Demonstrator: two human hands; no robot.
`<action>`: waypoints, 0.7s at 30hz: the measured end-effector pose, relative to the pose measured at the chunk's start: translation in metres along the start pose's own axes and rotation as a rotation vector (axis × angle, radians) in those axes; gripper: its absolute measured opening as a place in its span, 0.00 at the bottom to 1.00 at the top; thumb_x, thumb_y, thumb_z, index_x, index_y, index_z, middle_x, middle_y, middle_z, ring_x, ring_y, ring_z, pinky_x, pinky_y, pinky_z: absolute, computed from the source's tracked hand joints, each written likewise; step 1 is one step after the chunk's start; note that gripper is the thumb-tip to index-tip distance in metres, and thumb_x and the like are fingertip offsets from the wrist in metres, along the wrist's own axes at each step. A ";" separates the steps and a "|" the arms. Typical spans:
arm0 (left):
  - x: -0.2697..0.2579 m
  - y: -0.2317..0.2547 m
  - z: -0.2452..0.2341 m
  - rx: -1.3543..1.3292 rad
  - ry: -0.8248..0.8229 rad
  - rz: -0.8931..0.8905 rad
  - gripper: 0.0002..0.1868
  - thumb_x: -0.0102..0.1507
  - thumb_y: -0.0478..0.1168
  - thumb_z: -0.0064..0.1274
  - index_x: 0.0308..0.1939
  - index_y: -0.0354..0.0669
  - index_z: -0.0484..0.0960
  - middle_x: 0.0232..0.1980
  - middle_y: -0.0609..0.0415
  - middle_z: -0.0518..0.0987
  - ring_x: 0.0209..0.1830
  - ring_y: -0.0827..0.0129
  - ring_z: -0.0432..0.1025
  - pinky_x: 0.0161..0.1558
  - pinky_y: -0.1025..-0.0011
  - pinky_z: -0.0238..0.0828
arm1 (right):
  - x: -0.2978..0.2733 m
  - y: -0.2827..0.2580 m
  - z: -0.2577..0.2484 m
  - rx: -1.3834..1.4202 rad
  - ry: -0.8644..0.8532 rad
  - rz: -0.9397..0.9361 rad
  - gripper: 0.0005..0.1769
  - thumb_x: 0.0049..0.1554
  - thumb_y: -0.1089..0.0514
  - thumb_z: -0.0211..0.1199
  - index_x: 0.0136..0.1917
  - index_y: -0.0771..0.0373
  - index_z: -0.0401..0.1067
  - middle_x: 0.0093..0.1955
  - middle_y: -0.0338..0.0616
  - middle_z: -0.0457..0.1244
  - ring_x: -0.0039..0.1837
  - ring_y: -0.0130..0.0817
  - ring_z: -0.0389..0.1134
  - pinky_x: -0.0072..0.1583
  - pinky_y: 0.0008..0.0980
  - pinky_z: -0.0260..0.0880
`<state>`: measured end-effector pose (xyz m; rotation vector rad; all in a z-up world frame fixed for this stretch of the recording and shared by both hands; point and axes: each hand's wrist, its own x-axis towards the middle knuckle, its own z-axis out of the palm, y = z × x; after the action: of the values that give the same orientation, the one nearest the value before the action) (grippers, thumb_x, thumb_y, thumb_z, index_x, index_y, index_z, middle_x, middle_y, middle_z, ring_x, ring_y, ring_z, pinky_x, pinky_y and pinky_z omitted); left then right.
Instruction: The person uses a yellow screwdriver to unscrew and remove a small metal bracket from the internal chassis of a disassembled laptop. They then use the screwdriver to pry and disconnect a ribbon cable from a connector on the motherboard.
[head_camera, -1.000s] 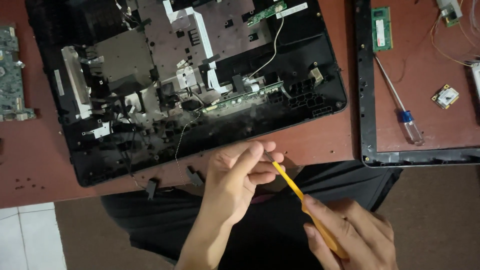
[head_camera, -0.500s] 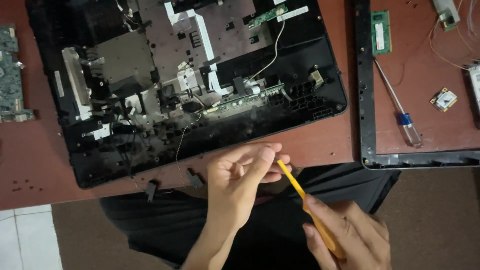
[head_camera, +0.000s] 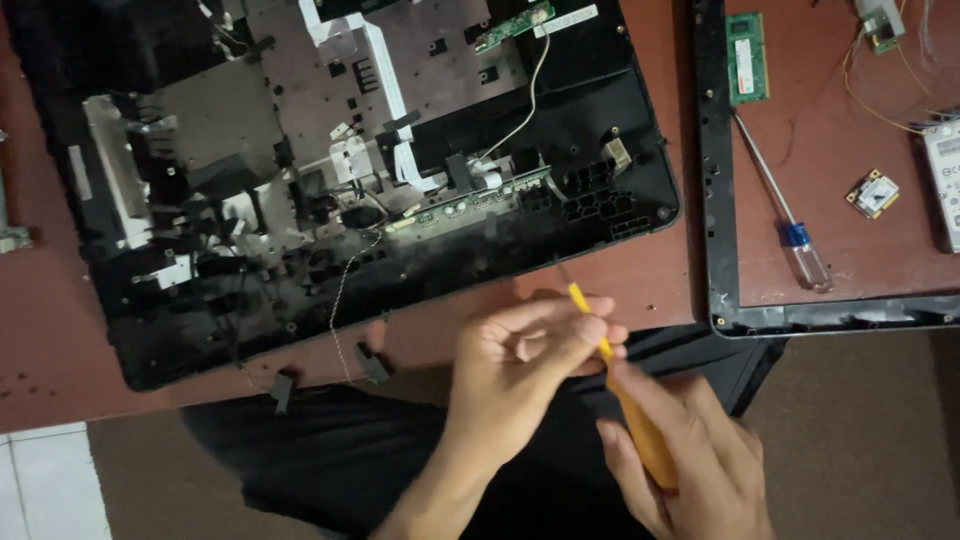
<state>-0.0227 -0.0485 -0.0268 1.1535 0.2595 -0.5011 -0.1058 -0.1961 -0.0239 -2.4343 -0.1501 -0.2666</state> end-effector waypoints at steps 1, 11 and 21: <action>0.002 -0.001 0.004 0.010 -0.008 -0.055 0.19 0.62 0.39 0.59 0.53 0.28 0.86 0.43 0.42 0.88 0.42 0.64 0.84 0.45 0.72 0.85 | 0.002 0.002 0.000 -0.039 -0.015 -0.009 0.24 0.61 0.53 0.60 0.69 0.59 0.69 0.56 0.43 0.69 0.49 0.35 0.72 0.47 0.31 0.72; 0.018 -0.017 0.014 -0.138 -0.038 -0.088 0.21 0.66 0.38 0.53 0.61 0.31 0.81 0.48 0.37 0.86 0.52 0.60 0.81 0.59 0.67 0.81 | 0.023 0.006 0.000 -0.164 -0.251 0.298 0.34 0.58 0.47 0.60 0.75 0.55 0.57 0.55 0.44 0.68 0.45 0.51 0.74 0.41 0.57 0.72; 0.017 -0.020 0.013 -0.350 -0.036 -0.143 0.23 0.67 0.40 0.54 0.64 0.30 0.80 0.55 0.37 0.84 0.54 0.63 0.80 0.40 0.85 0.77 | 0.051 -0.009 -0.012 -0.328 -0.204 0.085 0.20 0.62 0.52 0.62 0.65 0.58 0.65 0.43 0.36 0.63 0.33 0.31 0.68 0.27 0.36 0.65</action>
<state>-0.0193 -0.0705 -0.0456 0.7878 0.3842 -0.5763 -0.0595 -0.1945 0.0027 -2.7835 -0.0977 -0.0025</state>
